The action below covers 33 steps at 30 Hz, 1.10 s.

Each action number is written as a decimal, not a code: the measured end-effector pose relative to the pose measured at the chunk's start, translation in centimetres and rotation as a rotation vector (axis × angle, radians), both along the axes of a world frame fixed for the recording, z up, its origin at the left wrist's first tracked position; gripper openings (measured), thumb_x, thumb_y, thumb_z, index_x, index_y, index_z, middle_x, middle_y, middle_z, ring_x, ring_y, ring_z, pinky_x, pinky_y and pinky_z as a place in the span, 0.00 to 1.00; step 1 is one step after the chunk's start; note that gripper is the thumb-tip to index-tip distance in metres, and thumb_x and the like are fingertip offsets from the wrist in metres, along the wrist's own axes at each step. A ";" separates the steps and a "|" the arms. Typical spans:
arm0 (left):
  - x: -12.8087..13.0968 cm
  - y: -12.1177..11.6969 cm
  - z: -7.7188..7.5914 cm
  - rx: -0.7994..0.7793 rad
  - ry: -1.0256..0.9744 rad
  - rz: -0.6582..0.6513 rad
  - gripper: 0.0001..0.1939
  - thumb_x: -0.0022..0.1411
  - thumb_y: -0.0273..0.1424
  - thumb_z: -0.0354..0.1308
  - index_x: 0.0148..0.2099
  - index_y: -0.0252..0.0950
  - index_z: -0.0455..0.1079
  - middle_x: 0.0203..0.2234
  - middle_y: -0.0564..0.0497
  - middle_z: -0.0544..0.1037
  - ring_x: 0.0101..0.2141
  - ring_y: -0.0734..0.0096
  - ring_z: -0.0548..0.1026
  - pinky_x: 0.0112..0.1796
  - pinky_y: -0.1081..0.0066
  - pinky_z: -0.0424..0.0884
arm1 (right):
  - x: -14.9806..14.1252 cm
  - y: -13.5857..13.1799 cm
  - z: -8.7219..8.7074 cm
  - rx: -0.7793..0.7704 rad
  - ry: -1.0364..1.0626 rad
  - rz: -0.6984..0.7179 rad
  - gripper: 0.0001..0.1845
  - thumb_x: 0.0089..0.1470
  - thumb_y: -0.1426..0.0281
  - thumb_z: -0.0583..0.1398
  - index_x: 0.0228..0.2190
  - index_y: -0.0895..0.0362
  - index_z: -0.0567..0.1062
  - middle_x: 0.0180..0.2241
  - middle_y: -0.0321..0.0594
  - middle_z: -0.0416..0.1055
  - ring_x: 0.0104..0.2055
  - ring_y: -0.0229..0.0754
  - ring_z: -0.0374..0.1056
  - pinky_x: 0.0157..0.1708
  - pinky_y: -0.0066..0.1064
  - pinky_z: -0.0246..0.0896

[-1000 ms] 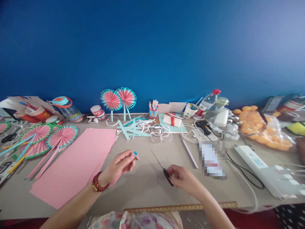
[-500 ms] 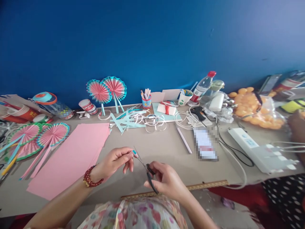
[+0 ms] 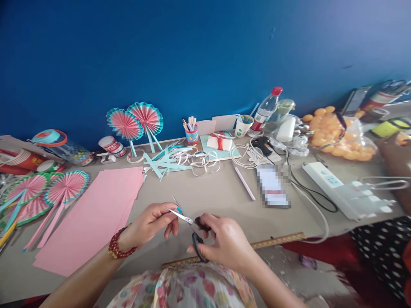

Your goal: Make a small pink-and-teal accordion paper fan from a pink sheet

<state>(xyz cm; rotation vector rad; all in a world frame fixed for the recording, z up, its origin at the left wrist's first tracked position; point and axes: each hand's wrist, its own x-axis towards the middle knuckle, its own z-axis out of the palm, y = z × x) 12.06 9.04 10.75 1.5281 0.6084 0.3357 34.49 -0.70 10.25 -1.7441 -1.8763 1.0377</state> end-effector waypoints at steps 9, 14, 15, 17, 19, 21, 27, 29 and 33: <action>-0.3 0.0 0.6 0.016 0.020 -0.007 0.19 0.71 0.41 0.47 0.34 0.35 0.69 0.26 0.48 0.78 0.21 0.75 0.71 0.27 0.73 0.66 | -0.3 -0.1 0.2 -0.026 0.042 0.030 0.18 0.47 0.55 0.65 0.27 0.53 0.65 0.25 0.31 0.68 0.24 0.35 0.59 0.25 0.25 0.48; -0.3 0.0 0.5 0.014 0.021 0.000 0.19 0.72 0.41 0.47 0.34 0.34 0.69 0.26 0.48 0.78 0.21 0.76 0.70 0.27 0.74 0.66 | -0.6 0.0 0.3 -0.038 0.068 0.014 0.20 0.47 0.57 0.67 0.25 0.53 0.63 0.24 0.29 0.67 0.24 0.34 0.58 0.25 0.25 0.47; -0.3 0.0 0.4 0.010 0.018 -0.001 0.20 0.72 0.42 0.47 0.34 0.34 0.69 0.26 0.47 0.78 0.21 0.76 0.70 0.27 0.74 0.66 | -0.6 0.0 0.4 -0.043 0.075 0.013 0.20 0.47 0.57 0.67 0.25 0.53 0.62 0.24 0.29 0.67 0.24 0.34 0.58 0.25 0.25 0.47; -0.4 0.0 0.3 -0.005 0.002 -0.005 0.20 0.72 0.42 0.47 0.34 0.33 0.68 0.26 0.47 0.78 0.21 0.77 0.70 0.26 0.75 0.66 | -0.7 0.0 0.6 -0.050 0.082 0.013 0.21 0.47 0.57 0.67 0.24 0.53 0.62 0.23 0.29 0.66 0.23 0.34 0.57 0.25 0.25 0.46; -0.4 0.0 0.2 -0.022 -0.015 -0.008 0.19 0.72 0.41 0.47 0.35 0.33 0.68 0.26 0.47 0.78 0.20 0.78 0.70 0.26 0.75 0.66 | -0.8 0.0 0.8 -0.055 0.085 0.018 0.21 0.47 0.56 0.67 0.24 0.54 0.62 0.23 0.29 0.65 0.23 0.33 0.57 0.24 0.25 0.46; -0.5 0.0 0.2 -0.031 -0.024 -0.013 0.19 0.72 0.41 0.47 0.36 0.32 0.68 0.25 0.48 0.78 0.20 0.78 0.70 0.26 0.76 0.66 | -0.7 0.0 0.9 -0.059 0.087 0.024 0.20 0.47 0.57 0.67 0.25 0.54 0.62 0.23 0.29 0.65 0.24 0.33 0.57 0.24 0.24 0.46; -0.7 0.1 0.3 -0.009 -0.009 -0.036 0.17 0.72 0.38 0.47 0.35 0.32 0.68 0.25 0.48 0.78 0.18 0.81 0.68 0.24 0.77 0.63 | -0.7 -0.2 1.0 -0.046 0.082 0.023 0.19 0.46 0.59 0.68 0.26 0.54 0.64 0.23 0.28 0.65 0.24 0.33 0.57 0.25 0.24 0.46; -0.7 0.1 0.3 0.001 -0.007 -0.040 0.17 0.72 0.38 0.47 0.35 0.33 0.67 0.25 0.48 0.78 0.18 0.81 0.68 0.24 0.78 0.63 | -0.8 -0.2 1.0 -0.038 0.071 0.020 0.19 0.46 0.60 0.68 0.25 0.54 0.63 0.23 0.28 0.65 0.24 0.33 0.57 0.25 0.25 0.46; -0.8 0.1 0.4 0.008 -0.006 -0.034 0.17 0.73 0.38 0.46 0.36 0.32 0.68 0.26 0.48 0.78 0.18 0.81 0.68 0.25 0.77 0.63 | -1.0 -0.1 1.2 -0.041 0.044 0.011 0.19 0.46 0.61 0.68 0.25 0.54 0.62 0.23 0.28 0.64 0.23 0.33 0.56 0.25 0.25 0.44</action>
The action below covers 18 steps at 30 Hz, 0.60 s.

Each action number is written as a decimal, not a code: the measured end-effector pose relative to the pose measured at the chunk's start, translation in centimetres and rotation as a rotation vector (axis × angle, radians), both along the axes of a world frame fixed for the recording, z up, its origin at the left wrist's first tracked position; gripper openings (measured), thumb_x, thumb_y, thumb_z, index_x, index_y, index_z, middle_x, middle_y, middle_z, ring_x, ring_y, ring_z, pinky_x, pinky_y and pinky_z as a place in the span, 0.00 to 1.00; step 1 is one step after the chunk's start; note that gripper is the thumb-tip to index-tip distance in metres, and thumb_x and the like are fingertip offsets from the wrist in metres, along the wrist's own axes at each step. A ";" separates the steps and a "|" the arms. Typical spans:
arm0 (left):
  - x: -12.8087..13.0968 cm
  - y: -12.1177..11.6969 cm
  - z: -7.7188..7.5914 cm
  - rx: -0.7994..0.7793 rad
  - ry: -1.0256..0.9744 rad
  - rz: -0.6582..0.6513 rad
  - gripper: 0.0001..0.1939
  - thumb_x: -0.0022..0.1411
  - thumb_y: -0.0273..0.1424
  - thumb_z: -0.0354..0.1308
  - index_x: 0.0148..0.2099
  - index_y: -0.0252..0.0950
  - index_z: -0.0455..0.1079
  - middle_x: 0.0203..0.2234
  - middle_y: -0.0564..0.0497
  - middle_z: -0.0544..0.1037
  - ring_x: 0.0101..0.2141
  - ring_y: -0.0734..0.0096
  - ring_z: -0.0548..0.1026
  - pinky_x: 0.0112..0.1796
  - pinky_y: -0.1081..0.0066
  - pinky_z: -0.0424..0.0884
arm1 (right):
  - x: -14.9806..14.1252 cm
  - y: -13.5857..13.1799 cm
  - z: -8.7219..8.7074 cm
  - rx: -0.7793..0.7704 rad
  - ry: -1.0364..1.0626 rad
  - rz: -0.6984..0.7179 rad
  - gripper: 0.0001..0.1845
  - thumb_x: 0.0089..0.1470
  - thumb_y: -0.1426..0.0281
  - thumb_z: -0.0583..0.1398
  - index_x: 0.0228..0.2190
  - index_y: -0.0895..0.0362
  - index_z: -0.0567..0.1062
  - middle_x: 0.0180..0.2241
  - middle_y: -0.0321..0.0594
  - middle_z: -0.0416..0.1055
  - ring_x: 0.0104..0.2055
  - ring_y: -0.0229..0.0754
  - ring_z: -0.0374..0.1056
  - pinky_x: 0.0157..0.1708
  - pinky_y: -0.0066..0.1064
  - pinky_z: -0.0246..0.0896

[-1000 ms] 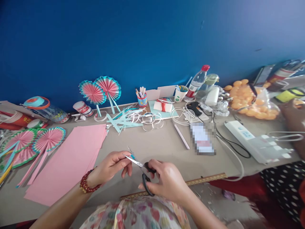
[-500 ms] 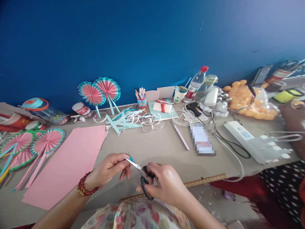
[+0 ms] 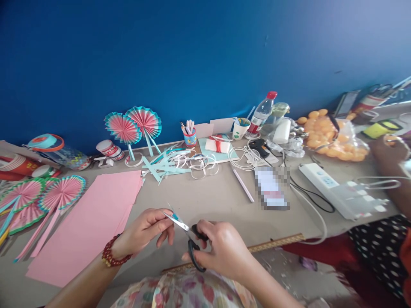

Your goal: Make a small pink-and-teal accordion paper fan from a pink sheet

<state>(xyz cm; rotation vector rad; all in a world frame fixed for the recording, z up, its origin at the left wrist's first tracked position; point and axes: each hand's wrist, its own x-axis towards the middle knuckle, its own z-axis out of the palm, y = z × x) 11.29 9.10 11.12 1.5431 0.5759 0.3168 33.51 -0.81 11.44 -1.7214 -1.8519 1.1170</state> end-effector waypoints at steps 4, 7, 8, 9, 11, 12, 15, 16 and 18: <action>0.0 -0.1 0.0 -0.025 0.000 0.007 0.18 0.72 0.39 0.47 0.35 0.32 0.67 0.26 0.48 0.78 0.18 0.81 0.67 0.24 0.78 0.63 | 0.1 0.0 0.0 -0.020 0.018 0.011 0.19 0.47 0.60 0.67 0.24 0.54 0.62 0.23 0.28 0.65 0.24 0.33 0.57 0.25 0.25 0.46; -0.1 -0.1 -0.1 -0.038 -0.004 0.003 0.18 0.72 0.39 0.47 0.35 0.32 0.68 0.25 0.48 0.78 0.18 0.82 0.67 0.23 0.78 0.62 | 0.2 -0.1 -0.2 -0.008 0.000 0.026 0.19 0.48 0.59 0.67 0.25 0.54 0.62 0.23 0.29 0.65 0.23 0.33 0.56 0.25 0.25 0.45; -0.1 -0.1 -0.1 -0.040 -0.007 0.002 0.18 0.72 0.39 0.47 0.35 0.32 0.68 0.26 0.48 0.78 0.17 0.82 0.67 0.23 0.78 0.62 | 0.2 -0.1 -0.2 0.001 -0.015 0.030 0.19 0.48 0.59 0.66 0.25 0.53 0.62 0.23 0.29 0.65 0.23 0.34 0.56 0.25 0.25 0.45; -0.1 -0.1 -0.2 -0.041 -0.008 0.002 0.18 0.72 0.39 0.47 0.35 0.32 0.68 0.26 0.48 0.78 0.17 0.82 0.67 0.23 0.78 0.62 | 0.2 -0.1 -0.3 0.010 -0.030 0.033 0.18 0.49 0.59 0.66 0.25 0.53 0.62 0.23 0.29 0.65 0.23 0.34 0.56 0.25 0.26 0.45; -0.1 0.0 -0.2 -0.044 -0.011 0.002 0.18 0.72 0.39 0.47 0.35 0.32 0.68 0.25 0.48 0.78 0.17 0.82 0.68 0.23 0.78 0.62 | 0.2 -0.1 -0.5 0.018 -0.056 0.038 0.17 0.50 0.60 0.65 0.25 0.53 0.62 0.23 0.29 0.64 0.23 0.34 0.55 0.25 0.26 0.44; -0.1 0.0 -0.2 -0.047 -0.012 0.004 0.18 0.72 0.39 0.47 0.35 0.32 0.68 0.25 0.48 0.79 0.17 0.82 0.68 0.23 0.78 0.62 | 0.2 -0.1 -0.6 0.018 -0.063 0.044 0.16 0.50 0.61 0.65 0.25 0.53 0.62 0.23 0.29 0.64 0.23 0.35 0.55 0.25 0.26 0.44; -0.1 0.1 -0.1 -0.066 -0.014 0.010 0.18 0.72 0.39 0.47 0.36 0.32 0.69 0.24 0.48 0.79 0.17 0.81 0.68 0.22 0.78 0.62 | 0.3 -0.3 -0.9 0.027 -0.080 0.066 0.14 0.52 0.63 0.63 0.26 0.53 0.62 0.23 0.30 0.64 0.24 0.35 0.56 0.26 0.27 0.44; -0.1 0.0 -0.1 -0.077 -0.014 0.011 0.18 0.72 0.39 0.48 0.37 0.32 0.70 0.24 0.48 0.79 0.17 0.81 0.68 0.22 0.78 0.62 | 0.3 -0.3 -1.1 0.034 -0.086 0.074 0.13 0.52 0.64 0.62 0.26 0.53 0.61 0.23 0.30 0.64 0.24 0.36 0.56 0.26 0.27 0.44; -0.1 0.0 -0.1 -0.095 -0.015 0.011 0.18 0.72 0.40 0.48 0.38 0.32 0.71 0.25 0.47 0.79 0.17 0.81 0.69 0.22 0.78 0.62 | 0.3 -0.4 -1.3 0.049 -0.098 0.086 0.13 0.52 0.65 0.62 0.26 0.53 0.61 0.23 0.30 0.64 0.24 0.36 0.57 0.26 0.27 0.44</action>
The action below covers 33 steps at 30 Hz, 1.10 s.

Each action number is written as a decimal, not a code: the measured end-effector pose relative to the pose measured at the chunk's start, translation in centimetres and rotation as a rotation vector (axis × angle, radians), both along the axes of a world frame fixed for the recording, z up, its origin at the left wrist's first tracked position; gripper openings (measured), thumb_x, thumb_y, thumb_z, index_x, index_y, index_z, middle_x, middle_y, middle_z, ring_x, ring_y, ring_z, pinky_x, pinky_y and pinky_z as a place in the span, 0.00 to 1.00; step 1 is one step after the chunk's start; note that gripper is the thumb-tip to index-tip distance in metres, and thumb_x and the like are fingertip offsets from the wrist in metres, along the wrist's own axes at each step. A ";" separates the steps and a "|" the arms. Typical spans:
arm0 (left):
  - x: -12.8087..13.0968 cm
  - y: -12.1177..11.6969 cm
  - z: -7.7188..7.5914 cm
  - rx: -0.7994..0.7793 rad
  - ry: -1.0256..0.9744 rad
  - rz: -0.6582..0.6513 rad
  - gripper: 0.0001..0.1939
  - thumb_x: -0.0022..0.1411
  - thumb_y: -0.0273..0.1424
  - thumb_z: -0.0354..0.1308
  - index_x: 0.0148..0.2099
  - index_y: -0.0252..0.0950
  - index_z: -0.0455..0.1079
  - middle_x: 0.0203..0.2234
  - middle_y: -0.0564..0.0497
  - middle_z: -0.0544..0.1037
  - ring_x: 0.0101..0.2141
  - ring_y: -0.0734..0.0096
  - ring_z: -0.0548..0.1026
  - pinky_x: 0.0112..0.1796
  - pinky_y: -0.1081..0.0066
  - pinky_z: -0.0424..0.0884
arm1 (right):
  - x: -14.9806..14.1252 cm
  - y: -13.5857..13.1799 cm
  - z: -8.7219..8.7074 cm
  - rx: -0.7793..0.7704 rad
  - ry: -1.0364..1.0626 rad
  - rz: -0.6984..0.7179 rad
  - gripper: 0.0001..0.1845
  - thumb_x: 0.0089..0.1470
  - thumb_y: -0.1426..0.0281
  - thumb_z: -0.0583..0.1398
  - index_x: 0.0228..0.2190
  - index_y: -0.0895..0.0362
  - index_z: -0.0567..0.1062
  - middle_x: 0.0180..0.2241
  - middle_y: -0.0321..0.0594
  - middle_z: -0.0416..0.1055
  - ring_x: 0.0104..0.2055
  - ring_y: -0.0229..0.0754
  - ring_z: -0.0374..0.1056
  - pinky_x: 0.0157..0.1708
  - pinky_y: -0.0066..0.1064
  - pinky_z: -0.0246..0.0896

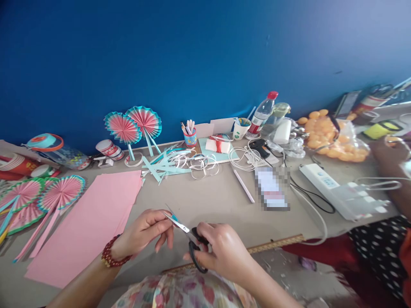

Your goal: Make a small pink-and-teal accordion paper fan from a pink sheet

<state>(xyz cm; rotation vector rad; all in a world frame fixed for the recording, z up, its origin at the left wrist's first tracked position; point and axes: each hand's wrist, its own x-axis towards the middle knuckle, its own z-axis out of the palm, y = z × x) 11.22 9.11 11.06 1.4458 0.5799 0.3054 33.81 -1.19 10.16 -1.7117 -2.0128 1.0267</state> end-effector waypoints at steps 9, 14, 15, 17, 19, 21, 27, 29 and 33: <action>-0.1 -0.2 -0.1 -0.059 -0.015 0.006 0.18 0.72 0.41 0.49 0.37 0.31 0.70 0.25 0.46 0.80 0.16 0.81 0.69 0.21 0.79 0.61 | -0.1 -0.1 -0.4 0.026 0.022 0.023 0.13 0.54 0.65 0.59 0.26 0.52 0.59 0.23 0.31 0.64 0.25 0.37 0.57 0.27 0.28 0.43; 0.0 -0.2 -0.4 -0.066 -0.020 0.013 0.19 0.71 0.41 0.50 0.37 0.30 0.71 0.25 0.45 0.80 0.16 0.80 0.69 0.20 0.78 0.61 | 0.0 -0.2 -0.6 0.046 0.031 0.023 0.11 0.53 0.66 0.59 0.25 0.53 0.60 0.23 0.32 0.64 0.24 0.37 0.57 0.26 0.28 0.43; 0.0 -0.2 -0.4 -0.065 -0.018 0.015 0.19 0.71 0.41 0.50 0.38 0.30 0.71 0.25 0.45 0.80 0.16 0.80 0.69 0.20 0.79 0.61 | 0.0 -0.2 -0.5 0.036 0.032 0.015 0.11 0.53 0.66 0.59 0.25 0.53 0.61 0.23 0.32 0.64 0.24 0.36 0.57 0.26 0.27 0.43; 0.0 -0.3 -0.4 -0.064 -0.012 0.016 0.20 0.71 0.42 0.49 0.38 0.30 0.72 0.24 0.45 0.80 0.15 0.80 0.69 0.20 0.79 0.60 | -0.1 0.0 -0.1 -0.007 0.030 -0.018 0.12 0.52 0.65 0.61 0.25 0.53 0.62 0.23 0.31 0.64 0.23 0.36 0.56 0.25 0.27 0.44; 0.0 -0.4 -0.4 -0.060 -0.004 0.007 0.21 0.71 0.43 0.49 0.40 0.30 0.72 0.24 0.45 0.79 0.15 0.80 0.69 0.20 0.79 0.61 | -0.4 0.2 0.6 -0.055 0.033 -0.057 0.14 0.49 0.63 0.63 0.25 0.53 0.62 0.22 0.30 0.64 0.23 0.35 0.55 0.25 0.26 0.44; 0.0 -0.5 -0.3 -0.052 0.002 -0.016 0.21 0.71 0.43 0.48 0.41 0.30 0.73 0.23 0.46 0.79 0.15 0.80 0.69 0.19 0.79 0.61 | -0.6 0.4 1.3 -0.075 0.040 -0.075 0.17 0.46 0.62 0.66 0.24 0.53 0.62 0.21 0.29 0.63 0.23 0.35 0.55 0.24 0.26 0.44; 0.0 -0.8 -0.1 -0.058 -0.003 -0.025 0.22 0.71 0.43 0.48 0.45 0.31 0.74 0.23 0.47 0.78 0.15 0.80 0.69 0.19 0.80 0.61 | -0.9 0.5 1.8 -0.014 0.023 -0.046 0.19 0.48 0.58 0.65 0.24 0.53 0.60 0.22 0.29 0.62 0.24 0.36 0.56 0.26 0.26 0.45; 0.0 -0.8 -0.1 -0.075 -0.007 -0.020 0.22 0.71 0.43 0.49 0.45 0.31 0.75 0.23 0.47 0.78 0.15 0.80 0.69 0.19 0.80 0.62 | -0.8 0.4 1.6 0.007 0.011 -0.036 0.19 0.50 0.58 0.65 0.24 0.53 0.60 0.22 0.30 0.62 0.24 0.36 0.57 0.26 0.27 0.45; 0.2 -0.9 -0.4 -0.112 -0.014 -0.016 0.22 0.71 0.44 0.49 0.45 0.30 0.75 0.23 0.47 0.78 0.15 0.80 0.70 0.19 0.80 0.61 | -0.6 0.2 1.1 0.045 0.002 -0.030 0.20 0.51 0.58 0.63 0.23 0.53 0.58 0.21 0.30 0.62 0.24 0.37 0.58 0.26 0.27 0.45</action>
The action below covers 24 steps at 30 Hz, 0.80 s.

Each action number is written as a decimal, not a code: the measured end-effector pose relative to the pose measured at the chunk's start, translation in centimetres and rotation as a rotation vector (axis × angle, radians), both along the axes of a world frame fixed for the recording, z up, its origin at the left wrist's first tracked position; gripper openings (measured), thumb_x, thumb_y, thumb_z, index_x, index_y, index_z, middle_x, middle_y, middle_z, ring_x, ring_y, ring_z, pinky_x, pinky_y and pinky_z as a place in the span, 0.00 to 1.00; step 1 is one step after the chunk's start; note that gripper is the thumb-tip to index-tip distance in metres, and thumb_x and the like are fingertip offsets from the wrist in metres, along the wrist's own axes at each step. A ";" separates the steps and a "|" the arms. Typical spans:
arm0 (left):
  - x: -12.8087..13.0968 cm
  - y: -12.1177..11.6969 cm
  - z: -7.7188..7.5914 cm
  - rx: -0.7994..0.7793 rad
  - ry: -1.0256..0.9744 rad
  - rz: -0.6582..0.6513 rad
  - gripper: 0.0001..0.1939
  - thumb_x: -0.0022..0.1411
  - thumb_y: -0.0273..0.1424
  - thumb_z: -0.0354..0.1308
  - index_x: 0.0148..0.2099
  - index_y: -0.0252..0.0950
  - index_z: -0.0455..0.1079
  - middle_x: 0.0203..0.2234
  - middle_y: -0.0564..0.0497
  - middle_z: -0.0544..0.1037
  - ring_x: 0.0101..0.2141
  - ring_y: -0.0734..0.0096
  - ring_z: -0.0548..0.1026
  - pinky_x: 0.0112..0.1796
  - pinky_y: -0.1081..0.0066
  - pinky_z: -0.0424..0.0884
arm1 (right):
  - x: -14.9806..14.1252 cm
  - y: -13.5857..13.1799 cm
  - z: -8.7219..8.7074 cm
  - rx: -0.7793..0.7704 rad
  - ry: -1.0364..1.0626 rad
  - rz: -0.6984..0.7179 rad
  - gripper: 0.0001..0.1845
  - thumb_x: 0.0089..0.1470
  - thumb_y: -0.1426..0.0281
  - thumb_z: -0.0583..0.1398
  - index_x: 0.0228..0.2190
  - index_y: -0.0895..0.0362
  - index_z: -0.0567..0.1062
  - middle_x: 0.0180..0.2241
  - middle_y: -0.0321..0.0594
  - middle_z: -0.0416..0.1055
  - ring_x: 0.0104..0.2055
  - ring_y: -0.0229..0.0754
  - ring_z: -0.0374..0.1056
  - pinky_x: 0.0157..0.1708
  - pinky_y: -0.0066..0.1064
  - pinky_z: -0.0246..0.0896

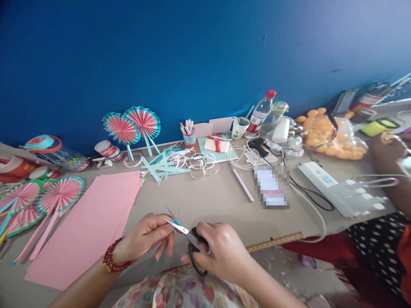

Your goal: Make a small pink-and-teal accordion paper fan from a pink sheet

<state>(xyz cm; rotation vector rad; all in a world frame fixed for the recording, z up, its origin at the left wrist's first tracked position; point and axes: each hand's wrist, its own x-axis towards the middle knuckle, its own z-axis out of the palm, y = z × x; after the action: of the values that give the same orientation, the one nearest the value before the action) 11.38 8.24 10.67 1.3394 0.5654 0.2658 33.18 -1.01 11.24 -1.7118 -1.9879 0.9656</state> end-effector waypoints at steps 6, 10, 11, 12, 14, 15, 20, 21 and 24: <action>0.1 0.0 -0.3 -0.035 -0.011 0.004 0.22 0.70 0.44 0.50 0.46 0.29 0.75 0.22 0.46 0.78 0.15 0.79 0.69 0.19 0.80 0.62 | 0.1 -0.2 -0.5 0.027 0.008 0.008 0.18 0.53 0.58 0.61 0.23 0.53 0.60 0.21 0.31 0.64 0.23 0.37 0.60 0.26 0.27 0.45; 0.1 0.0 -0.3 -0.009 -0.009 -0.013 0.22 0.71 0.43 0.49 0.45 0.30 0.75 0.22 0.47 0.77 0.15 0.80 0.69 0.19 0.80 0.62 | 0.0 -0.1 0.0 -0.009 -0.014 -0.005 0.17 0.51 0.59 0.63 0.24 0.53 0.61 0.22 0.31 0.65 0.24 0.37 0.60 0.25 0.27 0.45; 0.1 0.0 -0.3 -0.008 -0.006 -0.021 0.22 0.70 0.44 0.49 0.45 0.30 0.75 0.22 0.48 0.77 0.15 0.80 0.69 0.19 0.80 0.63 | 0.0 0.0 0.1 -0.012 -0.024 -0.006 0.18 0.51 0.58 0.64 0.25 0.53 0.61 0.22 0.32 0.65 0.23 0.37 0.60 0.25 0.27 0.45; 0.1 0.0 -0.3 -0.007 -0.003 -0.028 0.22 0.70 0.44 0.49 0.45 0.30 0.75 0.22 0.48 0.77 0.15 0.80 0.69 0.19 0.80 0.63 | 0.0 0.1 0.2 -0.010 -0.034 -0.005 0.19 0.50 0.56 0.64 0.25 0.53 0.61 0.22 0.32 0.65 0.23 0.37 0.59 0.25 0.27 0.45; 0.1 -0.1 -0.4 -0.011 -0.003 -0.031 0.22 0.70 0.44 0.50 0.45 0.31 0.75 0.22 0.48 0.76 0.15 0.80 0.69 0.19 0.80 0.63 | 0.0 0.2 0.3 0.000 -0.049 0.001 0.21 0.49 0.53 0.64 0.25 0.53 0.61 0.22 0.32 0.65 0.24 0.37 0.59 0.25 0.27 0.45; 0.1 -0.1 -0.4 -0.016 -0.006 -0.026 0.22 0.70 0.44 0.49 0.45 0.31 0.75 0.22 0.49 0.76 0.15 0.80 0.69 0.19 0.80 0.63 | 0.0 0.3 0.3 0.005 -0.052 0.006 0.21 0.49 0.53 0.64 0.25 0.53 0.61 0.22 0.32 0.65 0.24 0.37 0.59 0.25 0.27 0.45; 0.0 -0.2 -0.7 -0.036 -0.015 -0.012 0.22 0.70 0.44 0.49 0.46 0.31 0.75 0.22 0.49 0.77 0.15 0.80 0.70 0.19 0.80 0.61 | 0.0 0.3 -0.1 0.030 -0.036 0.021 0.19 0.52 0.54 0.62 0.24 0.53 0.61 0.22 0.31 0.64 0.23 0.37 0.59 0.26 0.27 0.45; 0.0 -0.1 -0.7 -0.041 -0.018 -0.011 0.22 0.70 0.44 0.49 0.47 0.31 0.75 0.22 0.49 0.77 0.15 0.80 0.70 0.19 0.80 0.61 | -0.1 0.3 -0.1 0.035 -0.029 0.022 0.19 0.53 0.55 0.62 0.24 0.53 0.60 0.22 0.31 0.63 0.23 0.37 0.59 0.26 0.27 0.45; 0.0 0.0 -0.8 -0.045 -0.028 -0.009 0.22 0.70 0.44 0.50 0.47 0.30 0.74 0.22 0.48 0.78 0.15 0.79 0.70 0.19 0.80 0.62 | -0.1 0.3 -0.1 0.049 -0.015 0.019 0.20 0.53 0.56 0.62 0.24 0.53 0.59 0.21 0.31 0.62 0.23 0.36 0.59 0.26 0.27 0.46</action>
<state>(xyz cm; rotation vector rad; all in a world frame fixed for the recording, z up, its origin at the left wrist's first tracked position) 11.40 8.21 9.85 1.2928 0.5384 0.2624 33.05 -0.71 11.09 -1.6812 -2.0243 0.9051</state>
